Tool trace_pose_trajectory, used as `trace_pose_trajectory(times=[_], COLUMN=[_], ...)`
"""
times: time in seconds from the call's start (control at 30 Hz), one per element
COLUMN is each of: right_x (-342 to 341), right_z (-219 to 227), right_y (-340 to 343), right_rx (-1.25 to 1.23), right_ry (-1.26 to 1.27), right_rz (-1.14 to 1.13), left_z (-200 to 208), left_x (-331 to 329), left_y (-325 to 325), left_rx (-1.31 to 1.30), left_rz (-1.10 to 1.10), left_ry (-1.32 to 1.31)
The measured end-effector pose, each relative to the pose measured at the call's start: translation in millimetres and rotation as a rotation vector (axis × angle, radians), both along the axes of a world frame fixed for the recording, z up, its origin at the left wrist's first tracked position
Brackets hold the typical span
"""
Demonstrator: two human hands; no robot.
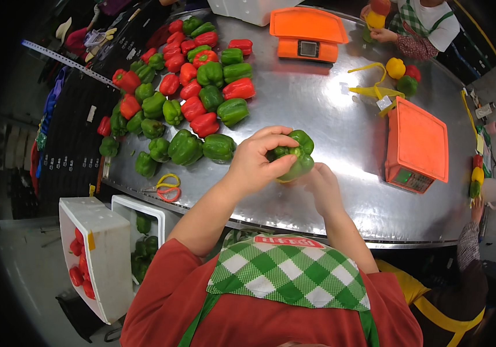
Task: The person places red, green, and yellow bell peppers into mesh bags, ties the bags, and sets them on a digital scale. They then sort additional peppers into white bins and move a hand truck loaded with crates of peppers across the floor.
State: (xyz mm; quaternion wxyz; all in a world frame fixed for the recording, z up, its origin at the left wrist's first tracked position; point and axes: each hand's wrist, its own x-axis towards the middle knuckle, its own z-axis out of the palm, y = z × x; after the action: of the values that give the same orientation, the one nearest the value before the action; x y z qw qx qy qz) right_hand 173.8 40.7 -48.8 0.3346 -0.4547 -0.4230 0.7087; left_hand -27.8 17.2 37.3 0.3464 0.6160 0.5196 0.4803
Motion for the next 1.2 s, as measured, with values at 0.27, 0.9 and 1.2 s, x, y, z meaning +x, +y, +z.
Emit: trace_pose_trajectory(times=[0.27,0.9,1.2], right_x=[0,48,54], right_z=[19,105,147], right_y=[7,54,80], right_rx=[-0.053,0.524,0.759], right_ry=[0.008,-0.266,-0.224], right_rz=[0.043,0.185,0.004], left_z=[-5,5,63], left_x=[7,18,-12], left_y=[-4,-7,20], left_rx=[0.053,-0.007,-0.242], left_rz=[0.048,-0.044,-0.109], left_ry=[-0.026,-0.072,0.132])
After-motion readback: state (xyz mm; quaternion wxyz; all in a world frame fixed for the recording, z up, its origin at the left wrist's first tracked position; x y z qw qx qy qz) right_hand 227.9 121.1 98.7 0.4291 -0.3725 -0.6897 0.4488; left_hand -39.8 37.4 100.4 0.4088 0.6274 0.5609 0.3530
